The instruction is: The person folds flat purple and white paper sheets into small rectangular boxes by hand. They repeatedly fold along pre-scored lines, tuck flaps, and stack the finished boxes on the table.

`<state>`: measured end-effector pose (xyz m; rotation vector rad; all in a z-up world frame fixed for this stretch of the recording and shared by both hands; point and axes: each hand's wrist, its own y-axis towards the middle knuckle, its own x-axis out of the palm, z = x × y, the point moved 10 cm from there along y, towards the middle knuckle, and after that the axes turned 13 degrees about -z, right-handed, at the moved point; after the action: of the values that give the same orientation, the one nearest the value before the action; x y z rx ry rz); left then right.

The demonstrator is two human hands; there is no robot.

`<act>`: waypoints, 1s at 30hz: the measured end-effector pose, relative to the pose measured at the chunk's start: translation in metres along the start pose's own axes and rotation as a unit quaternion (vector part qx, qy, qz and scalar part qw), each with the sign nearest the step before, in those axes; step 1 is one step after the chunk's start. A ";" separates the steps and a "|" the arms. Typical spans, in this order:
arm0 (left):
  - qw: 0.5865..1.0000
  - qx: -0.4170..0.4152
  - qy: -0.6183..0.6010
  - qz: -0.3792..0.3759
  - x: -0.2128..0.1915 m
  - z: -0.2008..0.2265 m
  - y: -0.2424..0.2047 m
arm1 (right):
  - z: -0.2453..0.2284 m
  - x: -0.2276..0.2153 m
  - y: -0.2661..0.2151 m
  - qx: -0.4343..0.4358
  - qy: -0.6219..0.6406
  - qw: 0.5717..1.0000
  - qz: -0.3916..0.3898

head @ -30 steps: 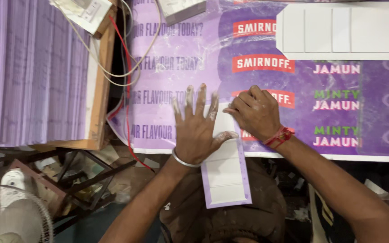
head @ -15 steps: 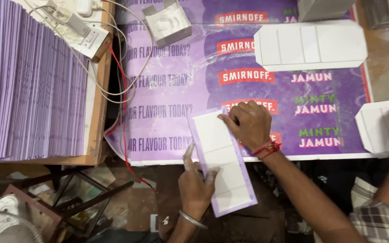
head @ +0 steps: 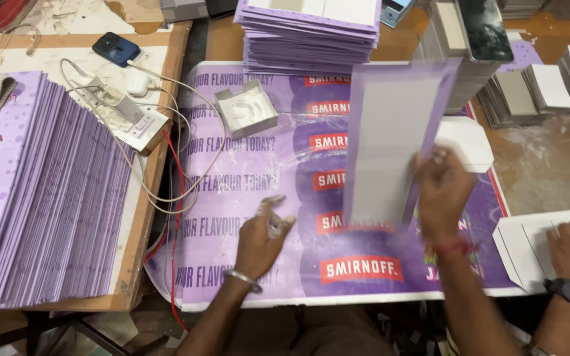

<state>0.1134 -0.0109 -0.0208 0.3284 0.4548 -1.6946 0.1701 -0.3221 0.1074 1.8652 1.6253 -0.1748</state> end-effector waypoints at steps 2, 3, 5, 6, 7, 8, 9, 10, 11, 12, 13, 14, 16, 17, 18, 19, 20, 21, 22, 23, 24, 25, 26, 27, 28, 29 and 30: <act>0.997 0.012 0.068 -0.019 0.007 -0.002 0.011 | -0.031 -0.001 0.069 -0.159 -0.003 0.987 0.017; 0.995 0.030 0.088 -0.031 0.011 0.001 0.013 | -0.041 0.007 0.106 -0.194 -0.048 0.980 0.016; 0.993 0.055 0.099 -0.037 0.015 0.004 0.010 | -0.075 0.038 0.154 -0.366 -0.167 0.914 0.041; 0.993 0.065 0.090 -0.027 0.012 0.007 0.010 | -0.089 0.057 0.174 -0.436 -0.242 0.865 0.065; 0.994 0.075 0.080 -0.017 0.011 0.012 0.008 | -0.093 0.075 0.202 -0.441 -0.288 0.846 0.085; 0.994 0.073 0.074 -0.020 0.007 0.013 0.009 | -0.096 0.096 0.224 -0.447 -0.330 0.824 0.108; 0.995 0.072 0.067 -0.023 0.004 0.014 0.010 | -0.097 0.119 0.246 -0.437 -0.386 0.804 0.117; 0.996 0.068 0.057 -0.027 0.003 0.014 0.009 | -0.093 0.141 0.260 -0.425 -0.441 0.782 0.121; 0.996 0.069 0.058 -0.022 0.001 0.014 0.008 | -0.084 0.165 0.274 -0.401 -0.431 0.804 0.080; 0.996 0.071 0.058 -0.021 0.001 0.015 0.008 | -0.072 0.185 0.284 -0.375 -0.424 0.824 0.039; 0.995 0.073 0.058 -0.019 0.001 0.015 0.009 | -0.068 0.207 0.270 -0.416 -0.392 0.820 0.022; 0.994 0.089 0.054 -0.017 0.002 0.017 0.009 | -0.067 0.224 0.257 -0.459 -0.357 0.813 0.004; 0.992 0.117 0.048 -0.011 0.002 0.019 0.008 | -0.058 0.236 0.257 -0.414 -0.392 0.822 -0.015; 0.991 0.123 0.048 0.000 0.001 0.019 0.007 | -0.057 0.239 0.255 -0.390 -0.408 0.825 -0.025; 0.990 0.130 0.047 0.004 -0.001 0.018 0.006 | -0.057 0.238 0.249 -0.376 -0.388 0.840 -0.049; 0.989 0.137 0.046 0.008 -0.003 0.018 0.003 | -0.058 0.234 0.246 -0.361 -0.366 0.855 -0.072; 0.989 0.138 0.050 0.010 -0.001 0.020 0.006 | -0.057 0.219 0.242 -0.342 -0.354 0.866 -0.092; 0.989 0.139 0.054 0.012 -0.002 0.020 0.006 | -0.057 0.201 0.227 -0.332 -0.313 0.887 -0.078; 0.988 0.141 0.054 0.011 0.000 0.020 0.006 | -0.053 0.181 0.207 -0.320 -0.275 0.904 -0.063; 0.989 0.142 0.040 0.016 0.002 0.018 0.007 | -0.045 0.158 0.185 -0.308 -0.237 0.920 -0.046; 0.989 0.140 0.028 0.023 0.000 0.016 0.007 | -0.033 0.143 0.164 -0.289 -0.246 0.924 -0.050; 0.990 0.138 0.017 0.030 0.000 0.013 0.007 | -0.019 0.123 0.143 -0.269 -0.255 0.927 -0.054; 0.992 0.123 0.022 0.025 0.000 0.008 0.006 | -0.004 0.108 0.123 -0.254 -0.258 0.930 -0.061; 0.994 0.108 0.027 0.020 0.002 0.004 0.005 | 0.017 0.093 0.110 -0.208 -0.273 0.937 -0.072; 0.995 0.096 0.035 0.017 0.002 0.003 0.008 | 0.037 0.078 0.100 -0.163 -0.285 0.941 -0.080; 0.995 0.092 0.035 0.015 0.002 0.004 0.007 | 0.062 0.067 0.086 -0.090 -0.299 0.944 -0.107; 0.995 0.090 0.041 0.018 0.001 0.009 0.008 | 0.083 0.058 0.070 -0.021 -0.306 0.943 -0.130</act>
<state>0.1211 -0.0173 -0.0148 0.5355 0.3544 -1.6951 0.2735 -0.3203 0.0407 1.3595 1.3983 -0.7476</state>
